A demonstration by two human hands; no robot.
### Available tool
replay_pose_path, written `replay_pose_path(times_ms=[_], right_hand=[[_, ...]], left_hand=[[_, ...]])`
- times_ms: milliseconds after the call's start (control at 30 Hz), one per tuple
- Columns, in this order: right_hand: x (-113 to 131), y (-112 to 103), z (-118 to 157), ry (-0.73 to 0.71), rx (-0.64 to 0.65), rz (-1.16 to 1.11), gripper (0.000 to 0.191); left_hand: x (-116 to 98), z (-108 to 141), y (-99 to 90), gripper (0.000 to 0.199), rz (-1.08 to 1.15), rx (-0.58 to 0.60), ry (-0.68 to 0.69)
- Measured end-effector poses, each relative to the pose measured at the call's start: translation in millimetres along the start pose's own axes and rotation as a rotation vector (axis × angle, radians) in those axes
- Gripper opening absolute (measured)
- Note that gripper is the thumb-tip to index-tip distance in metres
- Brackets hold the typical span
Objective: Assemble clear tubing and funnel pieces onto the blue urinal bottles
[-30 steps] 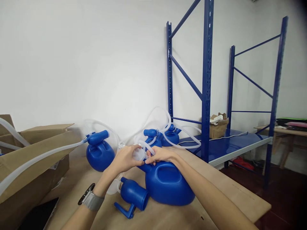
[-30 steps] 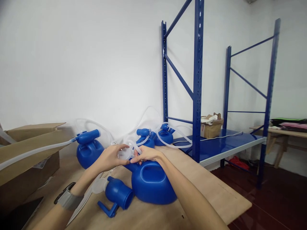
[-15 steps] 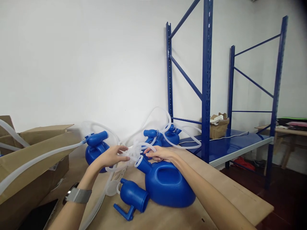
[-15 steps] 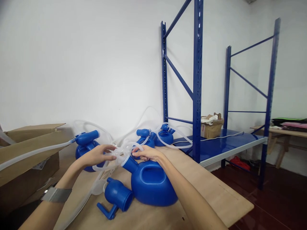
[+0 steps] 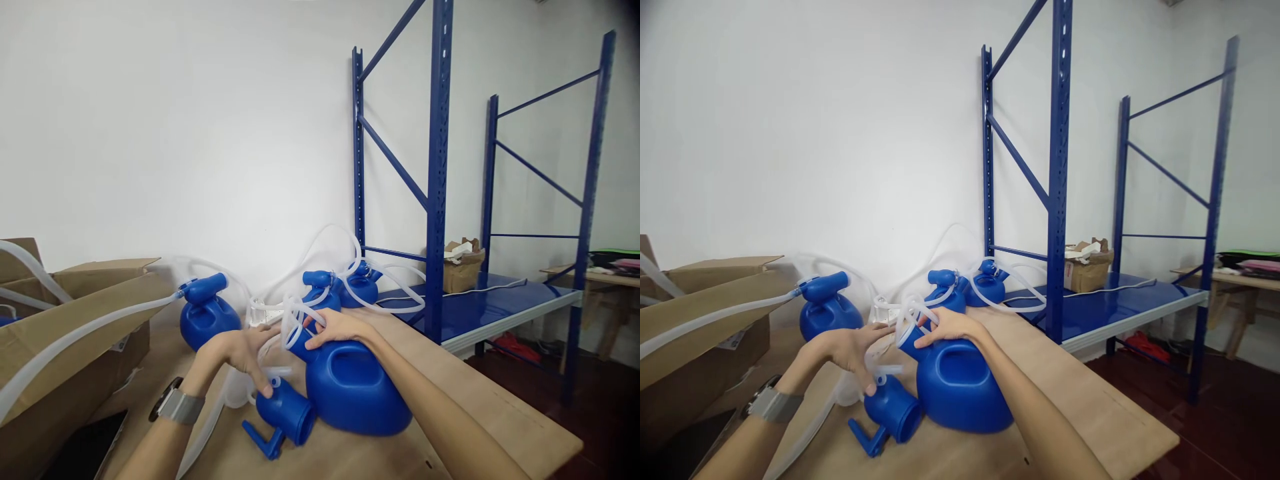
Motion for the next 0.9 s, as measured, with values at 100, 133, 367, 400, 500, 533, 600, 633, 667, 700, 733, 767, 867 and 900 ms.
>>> replay_pose_path(times_ms=[100,133,367,400,500,533,600,633,667,700,733,767,867,900], right_hand=[[0.9,1.4,-0.3,0.012,-0.011,0.041,0.071],[1.1,1.7,-0.4,0.017,-0.016,0.046,0.07],[1.5,3.8,-0.3,-0.027,0.02,0.054,0.066],[2.5,4.4,0.3,-0.047,0.033,0.068,0.065],[7.4,6.7,2.6,-0.074,0.041,0.149,0.063],[9.3,7.6,3.4,-0.067,0.034,0.188,0.061],[12.9,9.0,5.2,-0.048,0.018,0.268,0.058],[14.5,9.5,6.2,-0.041,0.013,0.306,0.057],[16.0,9.7,7.2,-0.034,0.011,0.339,0.055],[17.4,9.7,8.2,-0.029,0.012,0.367,0.055],[18.7,9.5,9.2,-0.027,0.015,0.386,0.055],[20.1,9.2,10.2,-0.029,0.023,0.397,0.055],[23.3,8.0,12.7,-0.05,0.06,0.398,0.056],[23.9,7.7,13.2,-0.06,0.07,0.394,0.057]], left_hand=[[-17.0,-3.4,0.4,0.135,0.047,-0.058,0.027],[-23.5,-4.3,-0.2,0.128,0.04,-0.168,0.048],[-44.7,-22.5,11.8,0.049,0.149,-0.326,0.212],[-43.1,-26.7,14.5,0.048,0.191,-0.331,0.236],[-37.0,-36.0,20.8,0.048,0.321,-0.345,0.297],[-35.5,-37.4,22.0,0.048,0.351,-0.346,0.311],[-34.0,-37.9,23.1,0.048,0.394,-0.339,0.321],[-33.6,-37.3,23.2,0.048,0.414,-0.324,0.323],[-33.4,-36.4,23.1,0.048,0.434,-0.305,0.325],[-33.0,-35.6,22.8,0.048,0.454,-0.288,0.329],[-32.4,-34.9,22.6,0.048,0.475,-0.273,0.335],[-31.5,-34.6,22.5,0.049,0.496,-0.258,0.343],[-27.8,-34.9,23.0,0.051,0.56,-0.223,0.366],[-26.6,-35.2,23.4,0.051,0.573,-0.212,0.371]])
Point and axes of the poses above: each hand's wrist, its own z-axis away from the middle knuckle, its own y-axis out of the palm, x = y × z, the point moved 1 cm from there along -z, towards the middle knuckle, and after that the axes turned 7 degrees about y, right-handed, at the moved point
